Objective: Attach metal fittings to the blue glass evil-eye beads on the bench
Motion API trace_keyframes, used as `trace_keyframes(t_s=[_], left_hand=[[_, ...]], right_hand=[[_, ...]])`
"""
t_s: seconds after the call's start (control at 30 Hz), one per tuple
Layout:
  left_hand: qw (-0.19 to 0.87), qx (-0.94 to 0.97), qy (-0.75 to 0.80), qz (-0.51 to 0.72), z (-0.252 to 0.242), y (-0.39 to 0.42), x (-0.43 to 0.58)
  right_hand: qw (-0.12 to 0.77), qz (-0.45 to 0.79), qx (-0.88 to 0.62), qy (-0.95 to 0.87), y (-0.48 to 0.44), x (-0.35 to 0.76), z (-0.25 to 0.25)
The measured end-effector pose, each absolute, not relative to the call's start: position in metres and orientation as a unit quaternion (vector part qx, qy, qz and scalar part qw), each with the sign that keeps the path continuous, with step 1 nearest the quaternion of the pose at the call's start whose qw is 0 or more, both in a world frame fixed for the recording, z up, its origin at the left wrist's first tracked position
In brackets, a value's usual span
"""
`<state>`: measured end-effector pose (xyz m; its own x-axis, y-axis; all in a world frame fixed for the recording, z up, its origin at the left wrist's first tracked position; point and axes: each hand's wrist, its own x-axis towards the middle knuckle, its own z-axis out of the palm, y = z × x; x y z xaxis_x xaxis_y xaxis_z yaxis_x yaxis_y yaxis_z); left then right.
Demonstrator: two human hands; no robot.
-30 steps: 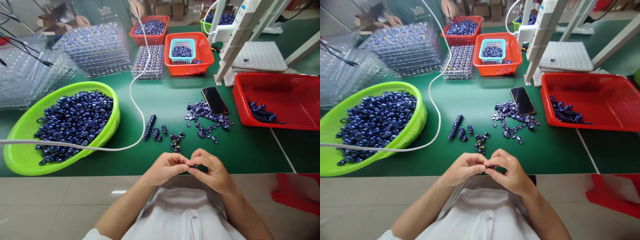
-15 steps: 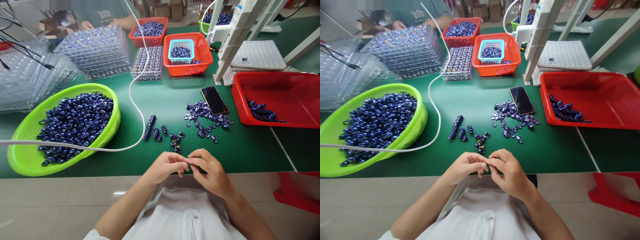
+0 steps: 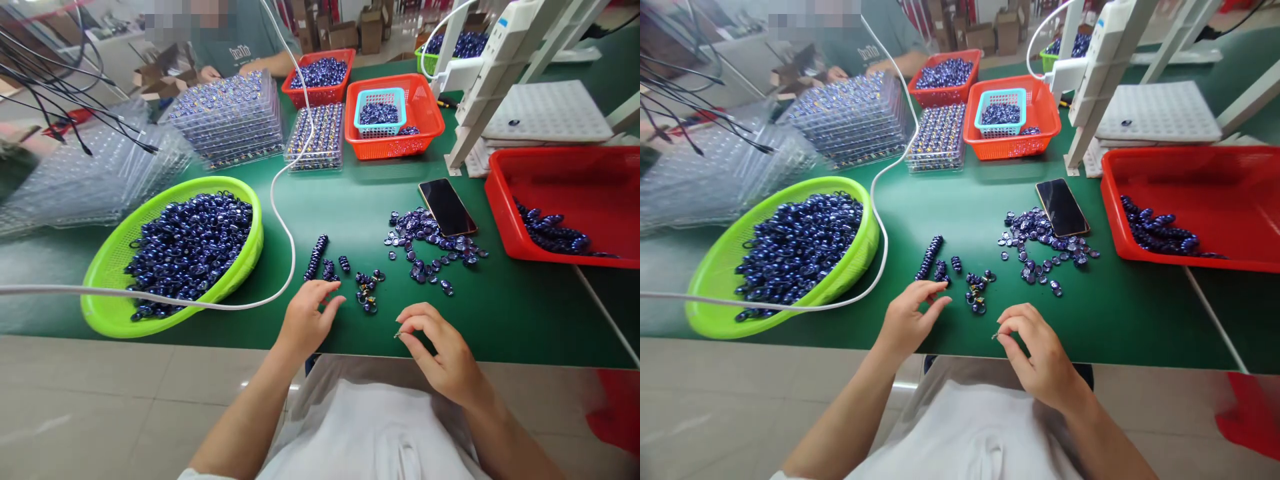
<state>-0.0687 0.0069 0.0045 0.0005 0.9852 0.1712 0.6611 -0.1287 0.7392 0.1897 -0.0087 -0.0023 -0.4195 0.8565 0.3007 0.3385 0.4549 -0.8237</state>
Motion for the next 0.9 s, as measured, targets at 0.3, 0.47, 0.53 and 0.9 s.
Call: trace_keyframes(t_s=[0.3,0.47,0.53,0.9], left_hand=[[0.049,0.762,0.606,0.223,-0.021,0.024,-0.079],[0.066,0.763,0.626,0.149,-0.010,0.028,-0.072],[0.071,0.768,0.626,0.112,-0.004,0.029,-0.071],[0.318,0.694,0.612,0.207,0.011,0.014,-0.077]], right_hand=[[0.377,0.355,-0.398,-0.757,-0.009,0.184,-0.006],[0.374,0.366,-0.400,-0.753,-0.011,0.184,-0.006],[0.368,0.376,-0.400,-0.751,-0.011,0.183,-0.006],[0.359,0.406,-0.415,-0.731,-0.010,0.185,-0.005]])
